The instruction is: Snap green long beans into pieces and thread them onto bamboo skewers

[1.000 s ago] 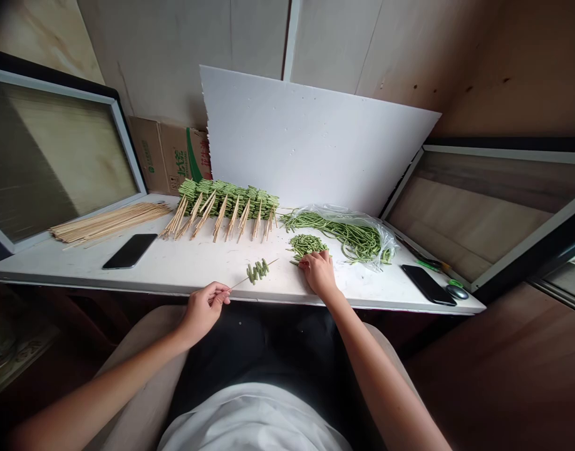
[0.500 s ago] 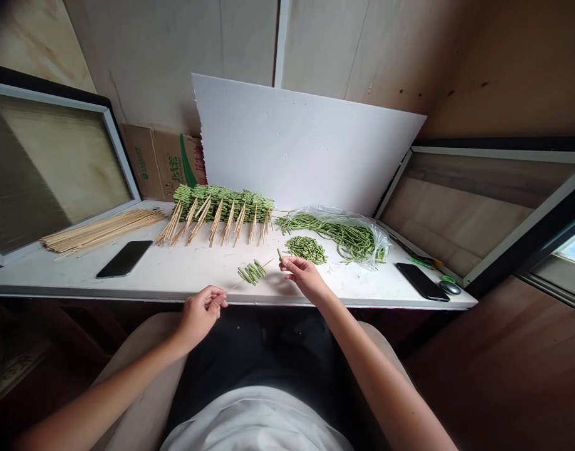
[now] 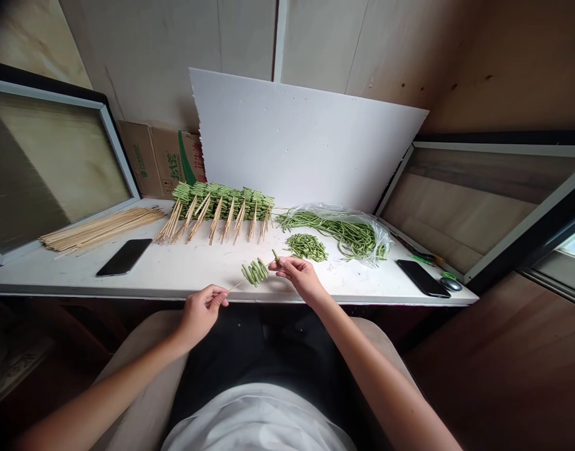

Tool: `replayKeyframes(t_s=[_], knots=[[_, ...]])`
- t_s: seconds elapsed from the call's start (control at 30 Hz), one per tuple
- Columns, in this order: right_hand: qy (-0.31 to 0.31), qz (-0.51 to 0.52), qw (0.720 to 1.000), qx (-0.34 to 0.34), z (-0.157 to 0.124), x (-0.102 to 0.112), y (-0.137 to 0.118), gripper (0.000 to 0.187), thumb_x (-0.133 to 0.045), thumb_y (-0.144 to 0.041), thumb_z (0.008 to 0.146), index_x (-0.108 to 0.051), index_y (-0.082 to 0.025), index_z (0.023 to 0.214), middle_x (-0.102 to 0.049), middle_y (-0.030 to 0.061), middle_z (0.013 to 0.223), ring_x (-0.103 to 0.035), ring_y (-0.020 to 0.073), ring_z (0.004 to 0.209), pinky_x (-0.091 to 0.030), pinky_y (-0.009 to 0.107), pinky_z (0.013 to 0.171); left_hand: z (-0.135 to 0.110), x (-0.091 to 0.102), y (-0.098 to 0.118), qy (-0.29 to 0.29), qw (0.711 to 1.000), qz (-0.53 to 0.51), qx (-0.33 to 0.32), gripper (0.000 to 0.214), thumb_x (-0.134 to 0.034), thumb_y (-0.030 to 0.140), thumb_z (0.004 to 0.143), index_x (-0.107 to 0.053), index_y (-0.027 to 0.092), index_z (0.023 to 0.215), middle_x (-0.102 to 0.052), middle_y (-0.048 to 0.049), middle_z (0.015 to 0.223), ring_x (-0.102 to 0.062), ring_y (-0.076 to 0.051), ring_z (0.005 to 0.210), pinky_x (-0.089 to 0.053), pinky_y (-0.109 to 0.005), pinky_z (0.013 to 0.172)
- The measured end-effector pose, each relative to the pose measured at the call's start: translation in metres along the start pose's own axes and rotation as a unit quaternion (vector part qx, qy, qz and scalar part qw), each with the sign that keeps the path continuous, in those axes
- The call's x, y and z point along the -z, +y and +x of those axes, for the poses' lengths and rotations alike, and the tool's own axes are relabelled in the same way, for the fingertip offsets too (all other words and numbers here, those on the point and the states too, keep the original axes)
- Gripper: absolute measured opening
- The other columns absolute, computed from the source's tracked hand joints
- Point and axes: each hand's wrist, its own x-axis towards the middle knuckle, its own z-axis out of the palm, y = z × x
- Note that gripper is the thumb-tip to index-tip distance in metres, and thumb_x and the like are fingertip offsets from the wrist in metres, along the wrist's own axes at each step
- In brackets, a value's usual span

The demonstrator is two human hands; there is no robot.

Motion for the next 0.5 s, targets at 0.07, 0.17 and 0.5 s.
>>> replayKeyframes(t_s=[0.07,0.17,0.5], knots=[[0.010,-0.002,1.000,0.012,-0.0001,-0.0016,0.0017,0.039,-0.083,-0.056,0.079,-0.082,-0.023,0.099,-0.080,0.0088,0.103,-0.074,0.0262,0.105,-0.056,0.040,0.096,0.0000,0.0000,-0.0003,0.000,1.000,0.001,-0.002,0.018,-0.058,0.029,0.099,-0.070,0.019,0.090,-0.074,-0.0022,0.071,-0.072,-0.017,0.065,-0.054,-0.024,0.064],[0.014,0.007,1.000,0.024,0.0000,-0.0028,0.0031,0.038,-0.083,-0.054,0.080,-0.082,-0.022,0.100,-0.081,0.0100,0.103,-0.074,0.0265,0.105,-0.057,0.042,0.098,0.0005,0.0000,0.0003,0.001,1.000,0.003,-0.003,0.018,-0.058,0.029,0.099,-0.069,0.019,0.089,-0.074,-0.0022,0.071,-0.072,-0.016,0.064,-0.054,-0.024,0.064],[0.026,0.018,0.999,0.015,-0.0027,-0.0053,0.0003,0.036,-0.084,-0.053,0.080,-0.081,-0.021,0.098,-0.081,0.0104,0.102,-0.075,0.0272,0.105,-0.059,0.041,0.096,0.0002,-0.0003,-0.0003,0.004,1.000,0.009,-0.001,0.018,-0.059,0.029,0.099,-0.069,0.019,0.089,-0.074,-0.0027,0.070,-0.072,-0.017,0.063,-0.054,-0.024,0.062]])
